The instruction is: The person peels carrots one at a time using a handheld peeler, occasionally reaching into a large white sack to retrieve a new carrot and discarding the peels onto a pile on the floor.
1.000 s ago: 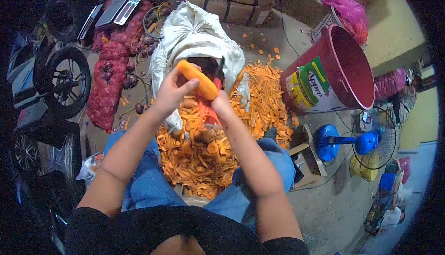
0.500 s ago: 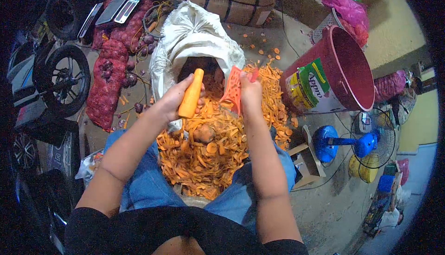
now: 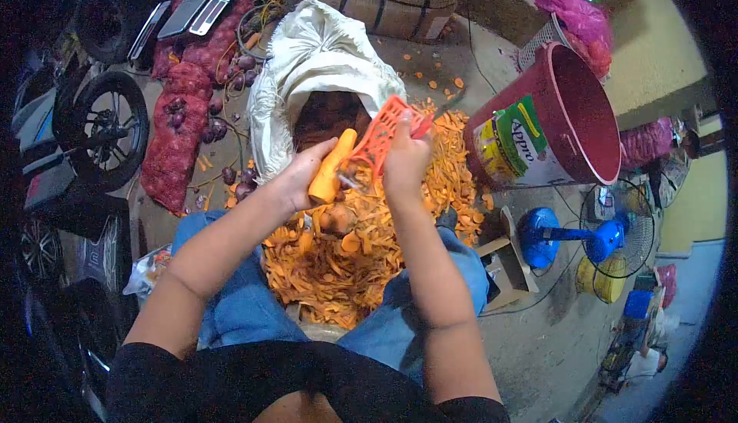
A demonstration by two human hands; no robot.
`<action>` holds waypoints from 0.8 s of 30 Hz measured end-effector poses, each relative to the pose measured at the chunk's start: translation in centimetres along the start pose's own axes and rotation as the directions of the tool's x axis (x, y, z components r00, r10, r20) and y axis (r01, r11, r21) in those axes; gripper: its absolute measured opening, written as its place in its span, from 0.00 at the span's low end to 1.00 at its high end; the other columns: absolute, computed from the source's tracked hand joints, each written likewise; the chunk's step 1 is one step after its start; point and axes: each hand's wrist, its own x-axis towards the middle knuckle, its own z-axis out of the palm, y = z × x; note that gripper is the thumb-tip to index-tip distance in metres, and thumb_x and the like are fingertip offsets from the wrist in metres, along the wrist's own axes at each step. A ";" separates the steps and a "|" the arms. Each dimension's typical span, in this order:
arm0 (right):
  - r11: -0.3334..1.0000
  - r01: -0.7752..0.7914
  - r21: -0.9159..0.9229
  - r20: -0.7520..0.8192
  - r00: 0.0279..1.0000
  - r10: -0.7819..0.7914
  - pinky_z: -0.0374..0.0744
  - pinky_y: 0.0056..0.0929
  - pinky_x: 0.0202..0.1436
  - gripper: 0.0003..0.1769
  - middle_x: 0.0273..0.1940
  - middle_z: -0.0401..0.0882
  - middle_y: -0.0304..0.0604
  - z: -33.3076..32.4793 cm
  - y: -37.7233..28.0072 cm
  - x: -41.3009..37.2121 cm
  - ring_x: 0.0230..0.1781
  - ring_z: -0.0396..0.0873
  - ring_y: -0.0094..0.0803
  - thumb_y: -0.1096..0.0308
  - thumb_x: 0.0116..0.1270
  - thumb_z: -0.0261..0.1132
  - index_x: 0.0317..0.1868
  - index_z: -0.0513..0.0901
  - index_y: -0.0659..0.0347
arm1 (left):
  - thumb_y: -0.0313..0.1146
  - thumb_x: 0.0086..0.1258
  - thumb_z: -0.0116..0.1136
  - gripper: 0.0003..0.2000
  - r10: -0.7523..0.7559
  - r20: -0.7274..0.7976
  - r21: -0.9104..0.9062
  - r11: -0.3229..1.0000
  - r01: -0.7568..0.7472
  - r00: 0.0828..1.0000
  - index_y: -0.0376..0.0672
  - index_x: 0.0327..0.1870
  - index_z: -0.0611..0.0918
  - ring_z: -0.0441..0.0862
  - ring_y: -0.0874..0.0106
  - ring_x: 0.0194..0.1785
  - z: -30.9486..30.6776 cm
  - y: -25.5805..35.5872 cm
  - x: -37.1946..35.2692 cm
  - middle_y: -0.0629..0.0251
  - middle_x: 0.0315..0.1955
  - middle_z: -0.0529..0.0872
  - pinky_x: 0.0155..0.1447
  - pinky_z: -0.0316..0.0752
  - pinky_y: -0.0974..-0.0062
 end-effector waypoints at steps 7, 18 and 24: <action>0.920 0.253 -0.299 0.200 0.959 -0.199 0.64 0.18 0.26 0.13 0.22 0.67 0.33 1.8 -0.4 -2.6 0.22 0.63 0.17 0.62 0.62 0.49 0.29 0.71 0.64 | 0.41 0.65 0.33 0.15 0.074 -0.165 -0.077 0.993 -0.088 0.983 0.43 0.42 0.71 0.77 0.74 0.27 2.0 -1.0 0.0 0.65 0.30 0.79 0.29 0.75 0.74; 0.801 0.329 -0.501 0.023 0.930 -0.367 0.66 0.26 0.26 0.13 0.21 0.69 0.39 -0.9 0.1 1.2 0.22 0.66 0.25 0.64 0.61 0.50 0.25 0.70 0.66 | 0.46 0.64 0.35 0.17 -0.018 -0.058 0.225 0.974 0.031 0.998 0.42 0.37 0.72 0.76 0.74 0.27 2.4 -1.1 -1.9 0.65 0.27 0.76 0.28 0.75 0.72; 0.976 -0.068 -0.207 -0.348 0.937 -0.009 0.71 0.35 0.30 0.12 0.24 0.74 0.45 -6.4 -1.6 7.3 0.21 0.70 0.33 0.62 0.59 0.53 0.25 0.71 0.63 | 0.48 0.63 0.37 0.19 -0.130 0.032 0.616 0.783 0.083 0.991 0.41 0.44 0.67 0.76 0.66 0.30 3.5 -0.2 -3.9 0.56 0.29 0.76 0.28 0.74 0.77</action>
